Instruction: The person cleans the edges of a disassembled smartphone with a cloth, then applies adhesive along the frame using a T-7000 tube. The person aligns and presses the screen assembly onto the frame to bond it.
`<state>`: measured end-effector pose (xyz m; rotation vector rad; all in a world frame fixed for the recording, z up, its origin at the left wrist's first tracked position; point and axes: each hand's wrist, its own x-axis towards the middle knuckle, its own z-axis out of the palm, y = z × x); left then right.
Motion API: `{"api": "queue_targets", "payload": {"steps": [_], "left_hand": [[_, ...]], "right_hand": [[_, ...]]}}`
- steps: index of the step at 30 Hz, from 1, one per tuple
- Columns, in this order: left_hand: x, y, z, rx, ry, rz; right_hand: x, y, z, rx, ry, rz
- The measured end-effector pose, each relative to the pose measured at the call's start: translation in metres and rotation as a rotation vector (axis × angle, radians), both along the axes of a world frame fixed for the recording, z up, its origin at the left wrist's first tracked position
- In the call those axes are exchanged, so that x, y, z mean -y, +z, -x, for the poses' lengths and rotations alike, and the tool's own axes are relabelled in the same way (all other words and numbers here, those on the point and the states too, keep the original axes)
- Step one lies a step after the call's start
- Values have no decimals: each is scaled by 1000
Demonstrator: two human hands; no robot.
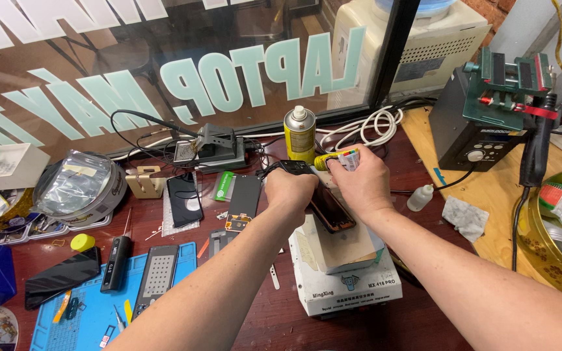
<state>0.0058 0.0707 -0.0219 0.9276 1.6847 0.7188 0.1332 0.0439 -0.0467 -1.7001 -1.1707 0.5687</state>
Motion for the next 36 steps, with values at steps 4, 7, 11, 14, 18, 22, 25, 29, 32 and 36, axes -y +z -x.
{"api": "queue_targets", "payload": {"steps": [4,7,11,14,18,22,25,29,32,36], "left_hand": [[-1,-1,0,7,-3,1],[-1,-2,0,1,2,1],[-1,-3,0,0,0,2],[-2,-3,-1,1,-1,4],[-2,-3,-1,-30,5,11],[-2,-2,0,-27,-1,13],[-1,-2,0,-24,-3,12],[-1,-1,0,-5,-5,17],[-1,0,1,-10,-5,12],[0,1,1,-25,-4,9]], "right_hand": [[0,1,0,26,0,13],[0,0,0,33,0,11],[-1,-1,-1,43,0,6],[-2,-2,-1,57,4,-1],[-2,-4,-1,70,-2,1],[-3,-5,-2,70,2,-3],[-1,-6,-2,140,4,-36],[5,-5,-4,156,-1,-48],[8,-4,-3,143,5,-63],[10,-3,-3,151,4,-43]]}}
